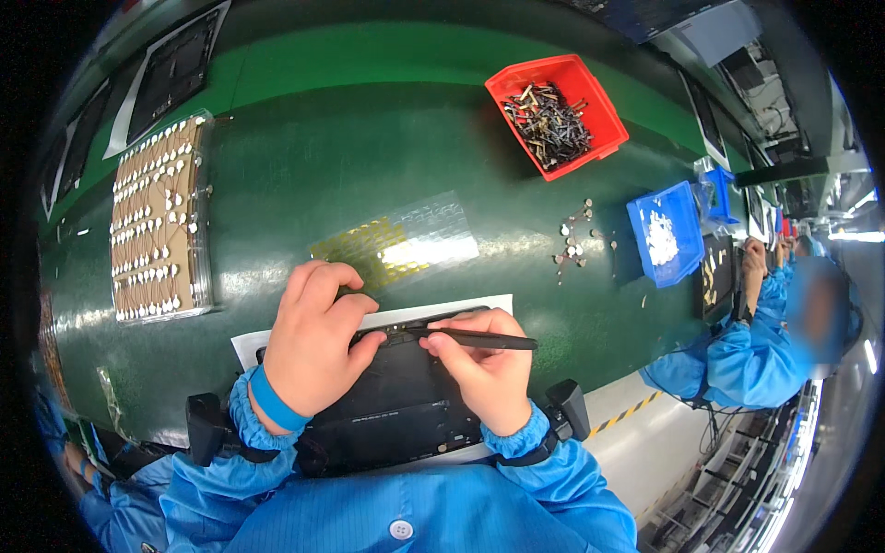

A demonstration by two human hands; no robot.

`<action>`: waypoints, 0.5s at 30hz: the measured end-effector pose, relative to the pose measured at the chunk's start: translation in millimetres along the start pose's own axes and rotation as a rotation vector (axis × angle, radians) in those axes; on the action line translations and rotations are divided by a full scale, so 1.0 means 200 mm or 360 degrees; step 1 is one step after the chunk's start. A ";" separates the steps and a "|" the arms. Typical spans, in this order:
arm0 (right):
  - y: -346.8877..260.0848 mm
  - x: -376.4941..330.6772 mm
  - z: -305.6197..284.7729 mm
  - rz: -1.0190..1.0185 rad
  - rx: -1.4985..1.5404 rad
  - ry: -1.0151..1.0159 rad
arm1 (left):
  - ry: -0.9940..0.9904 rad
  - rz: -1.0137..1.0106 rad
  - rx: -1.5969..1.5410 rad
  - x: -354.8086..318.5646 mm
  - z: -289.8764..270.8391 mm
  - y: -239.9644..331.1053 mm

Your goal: The person assembles circuit board parts and adhesive labels into a laptop chassis using an electric screwdriver and tweezers, securing the components with small screws.

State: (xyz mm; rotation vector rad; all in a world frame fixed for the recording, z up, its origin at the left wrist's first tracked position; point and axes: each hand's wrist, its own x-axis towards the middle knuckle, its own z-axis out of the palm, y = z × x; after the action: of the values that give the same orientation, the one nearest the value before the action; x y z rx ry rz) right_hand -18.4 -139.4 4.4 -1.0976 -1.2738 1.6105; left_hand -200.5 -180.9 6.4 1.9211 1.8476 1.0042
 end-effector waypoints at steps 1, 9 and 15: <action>0.00 0.00 0.01 0.0000 -0.0049 0.0032 | -0.0013 0.0036 -0.0019 -0.01 0.01 -0.01; 0.03 -0.02 0.00 0.0045 -0.0037 0.0009 | -0.0032 0.0025 -0.0052 -0.02 0.01 -0.02; -0.01 -0.01 0.01 0.0047 -0.0016 0.0024 | 0.0127 0.0107 -0.0072 -0.01 0.01 -0.01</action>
State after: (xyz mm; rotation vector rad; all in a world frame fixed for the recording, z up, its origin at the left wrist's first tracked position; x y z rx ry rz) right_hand -18.7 -141.9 6.3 -1.1381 -1.2624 1.6161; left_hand -199.5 -181.3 3.2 1.9549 1.7970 1.1498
